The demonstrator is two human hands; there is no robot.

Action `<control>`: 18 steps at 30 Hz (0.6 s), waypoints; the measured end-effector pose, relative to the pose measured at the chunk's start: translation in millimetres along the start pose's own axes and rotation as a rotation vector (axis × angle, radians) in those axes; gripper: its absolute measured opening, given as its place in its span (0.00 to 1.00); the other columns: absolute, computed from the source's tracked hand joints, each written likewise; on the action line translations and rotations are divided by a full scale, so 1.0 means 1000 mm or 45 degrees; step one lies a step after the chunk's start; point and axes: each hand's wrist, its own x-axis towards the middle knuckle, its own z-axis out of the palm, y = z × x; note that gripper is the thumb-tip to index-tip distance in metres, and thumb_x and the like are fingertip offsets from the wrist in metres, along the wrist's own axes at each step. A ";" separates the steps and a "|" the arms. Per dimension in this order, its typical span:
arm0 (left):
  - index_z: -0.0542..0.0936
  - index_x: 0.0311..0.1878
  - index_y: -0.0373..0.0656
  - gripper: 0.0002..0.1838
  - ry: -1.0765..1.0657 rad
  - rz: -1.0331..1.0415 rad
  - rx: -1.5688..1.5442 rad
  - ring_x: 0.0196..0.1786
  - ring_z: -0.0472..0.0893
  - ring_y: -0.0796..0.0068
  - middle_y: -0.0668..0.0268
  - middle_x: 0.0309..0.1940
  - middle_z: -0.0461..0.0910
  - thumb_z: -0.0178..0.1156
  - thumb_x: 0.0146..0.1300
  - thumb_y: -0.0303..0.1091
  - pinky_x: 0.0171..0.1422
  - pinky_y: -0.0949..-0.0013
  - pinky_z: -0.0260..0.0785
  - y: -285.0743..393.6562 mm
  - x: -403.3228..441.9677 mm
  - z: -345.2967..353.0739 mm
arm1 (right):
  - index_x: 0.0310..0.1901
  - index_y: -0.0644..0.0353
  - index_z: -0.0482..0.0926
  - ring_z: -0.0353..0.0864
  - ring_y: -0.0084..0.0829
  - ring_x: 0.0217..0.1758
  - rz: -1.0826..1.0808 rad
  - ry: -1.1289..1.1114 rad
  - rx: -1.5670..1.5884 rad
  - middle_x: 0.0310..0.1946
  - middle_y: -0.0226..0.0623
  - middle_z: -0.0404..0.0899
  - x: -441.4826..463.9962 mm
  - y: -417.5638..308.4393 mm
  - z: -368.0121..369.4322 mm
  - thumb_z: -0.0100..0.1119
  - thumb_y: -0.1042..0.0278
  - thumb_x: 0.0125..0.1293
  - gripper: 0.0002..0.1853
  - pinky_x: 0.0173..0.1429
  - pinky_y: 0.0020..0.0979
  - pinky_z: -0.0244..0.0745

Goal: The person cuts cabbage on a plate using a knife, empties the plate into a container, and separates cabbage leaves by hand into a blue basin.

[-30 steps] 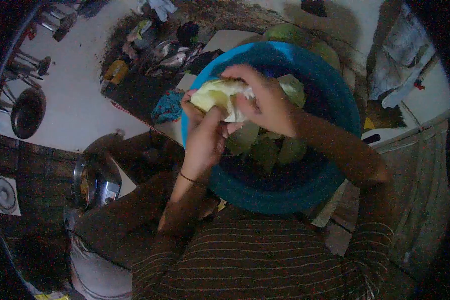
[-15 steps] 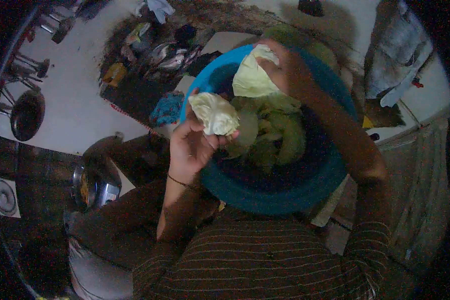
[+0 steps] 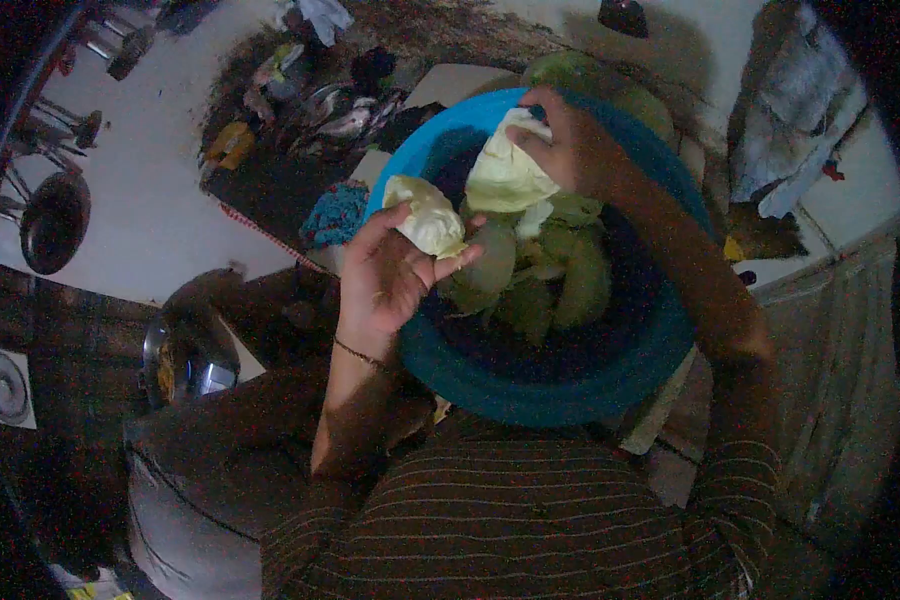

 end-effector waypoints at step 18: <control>0.69 0.53 0.42 0.18 0.020 0.262 0.279 0.49 0.77 0.68 0.61 0.48 0.75 0.48 0.68 0.44 0.51 0.59 0.74 -0.033 0.013 0.024 | 0.58 0.66 0.65 0.79 0.47 0.44 -0.718 -0.108 0.410 0.40 0.51 0.77 -0.040 -0.032 0.021 0.57 0.62 0.61 0.26 0.48 0.39 0.73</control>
